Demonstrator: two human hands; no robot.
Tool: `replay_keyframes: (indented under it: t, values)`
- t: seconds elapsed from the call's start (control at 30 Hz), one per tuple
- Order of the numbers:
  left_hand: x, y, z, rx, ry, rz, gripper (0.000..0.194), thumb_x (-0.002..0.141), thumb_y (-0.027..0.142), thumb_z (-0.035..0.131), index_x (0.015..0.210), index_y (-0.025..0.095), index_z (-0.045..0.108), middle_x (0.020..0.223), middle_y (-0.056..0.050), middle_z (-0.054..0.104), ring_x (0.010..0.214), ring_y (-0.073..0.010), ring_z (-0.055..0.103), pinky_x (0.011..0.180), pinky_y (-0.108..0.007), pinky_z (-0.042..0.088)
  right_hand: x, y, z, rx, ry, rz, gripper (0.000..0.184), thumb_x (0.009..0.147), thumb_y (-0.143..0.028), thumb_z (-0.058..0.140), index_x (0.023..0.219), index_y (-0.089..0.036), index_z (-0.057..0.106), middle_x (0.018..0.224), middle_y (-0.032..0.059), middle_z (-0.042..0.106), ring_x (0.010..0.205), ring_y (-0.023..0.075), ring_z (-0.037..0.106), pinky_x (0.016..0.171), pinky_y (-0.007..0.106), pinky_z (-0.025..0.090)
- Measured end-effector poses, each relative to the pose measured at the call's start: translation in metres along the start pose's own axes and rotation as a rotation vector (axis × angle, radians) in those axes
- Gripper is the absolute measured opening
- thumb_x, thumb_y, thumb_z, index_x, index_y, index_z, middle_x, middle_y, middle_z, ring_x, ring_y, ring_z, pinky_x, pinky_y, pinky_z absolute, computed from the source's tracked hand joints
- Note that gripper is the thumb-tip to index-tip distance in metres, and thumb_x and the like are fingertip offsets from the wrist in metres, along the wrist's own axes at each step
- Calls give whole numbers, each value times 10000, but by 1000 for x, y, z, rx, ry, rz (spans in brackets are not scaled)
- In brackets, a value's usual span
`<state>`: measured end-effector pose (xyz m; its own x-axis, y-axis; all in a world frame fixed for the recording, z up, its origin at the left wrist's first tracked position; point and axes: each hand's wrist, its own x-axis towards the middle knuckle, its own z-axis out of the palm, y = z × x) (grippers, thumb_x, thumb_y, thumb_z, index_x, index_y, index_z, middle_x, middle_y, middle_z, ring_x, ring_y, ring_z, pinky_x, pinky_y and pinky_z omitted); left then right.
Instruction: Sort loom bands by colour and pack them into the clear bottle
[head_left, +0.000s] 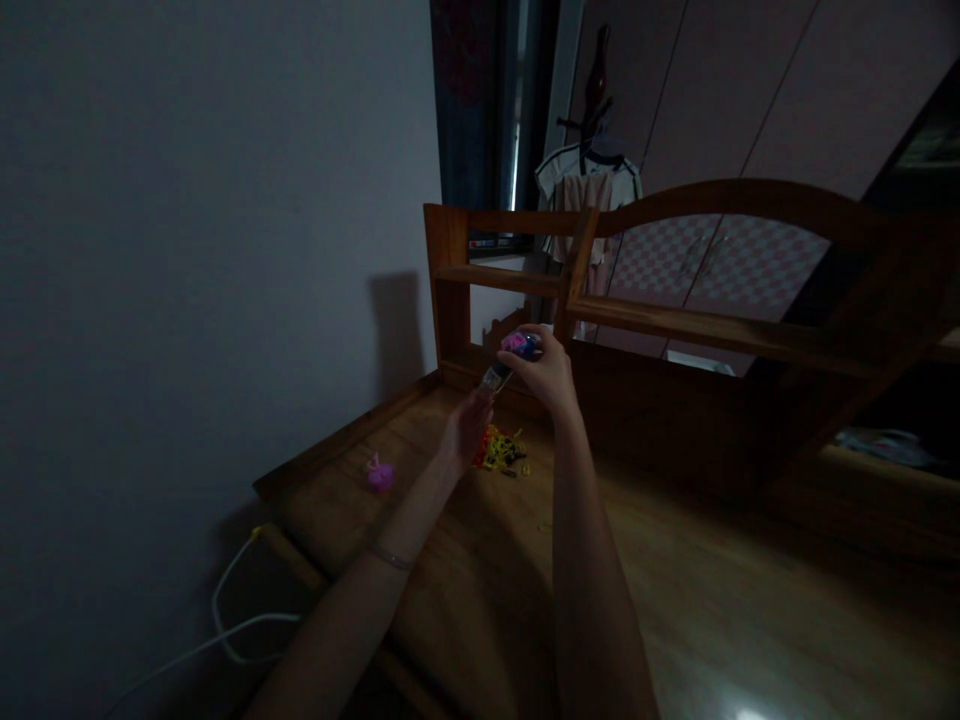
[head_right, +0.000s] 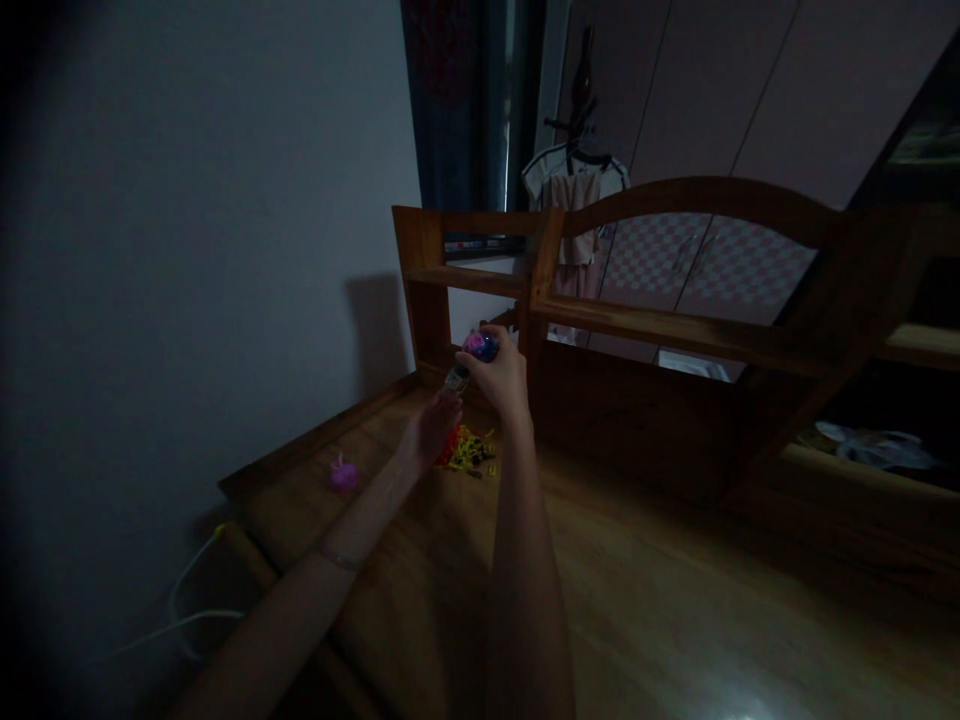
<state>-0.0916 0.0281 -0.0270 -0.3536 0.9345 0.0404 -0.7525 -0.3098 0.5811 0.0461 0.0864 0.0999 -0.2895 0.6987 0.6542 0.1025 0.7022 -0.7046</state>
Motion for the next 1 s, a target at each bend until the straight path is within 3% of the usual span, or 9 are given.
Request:
replay_keyframes:
  t: [0.1, 0.3, 0.6, 0.83, 1.0]
  values:
    - [-3, 5, 2, -33, 17, 30, 172, 882, 298, 599, 988, 226, 713, 1055, -46, 732, 1137, -209, 622, 1077, -368, 406, 0, 1, -1, -9, 42, 14, 451, 697, -426, 736, 1094, -250, 612, 990, 32, 689, 875, 214, 650, 797, 343, 499]
    - [-15, 13, 12, -132, -14, -21, 296, 887, 422, 600, 1006, 174, 710, 1045, -89, 724, 1095, -235, 640, 1042, -407, 454, 1, 4, 0, 6, 54, 27, 468, 691, -487, 738, 1074, -246, 618, 969, 31, 686, 870, 218, 646, 797, 363, 508]
    - [-27, 18, 31, -220, -150, -73, 409, 886, 582, 535, 994, 227, 708, 1101, -77, 704, 1214, -262, 563, 1077, -504, 395, -4, -11, 2, 285, -434, -89, 487, 698, -271, 716, 1166, -238, 586, 1073, 15, 648, 944, 198, 640, 847, 343, 530]
    - [-36, 19, 34, -270, -309, -78, 333, 957, 453, 465, 1066, 245, 700, 1218, -51, 659, 1348, -278, 433, 1142, -571, 272, -7, -29, -9, 347, -634, -58, 537, 700, -157, 683, 1214, -256, 562, 1069, 14, 629, 942, 201, 620, 851, 357, 533]
    - [-40, 20, 37, -237, -346, -92, 324, 965, 344, 450, 1207, 247, 643, 1292, -56, 621, 1384, -256, 387, 1166, -560, 228, -8, -38, -16, 330, -723, -106, 477, 690, -141, 680, 1145, -250, 589, 1100, 7, 612, 1003, 213, 596, 890, 365, 511]
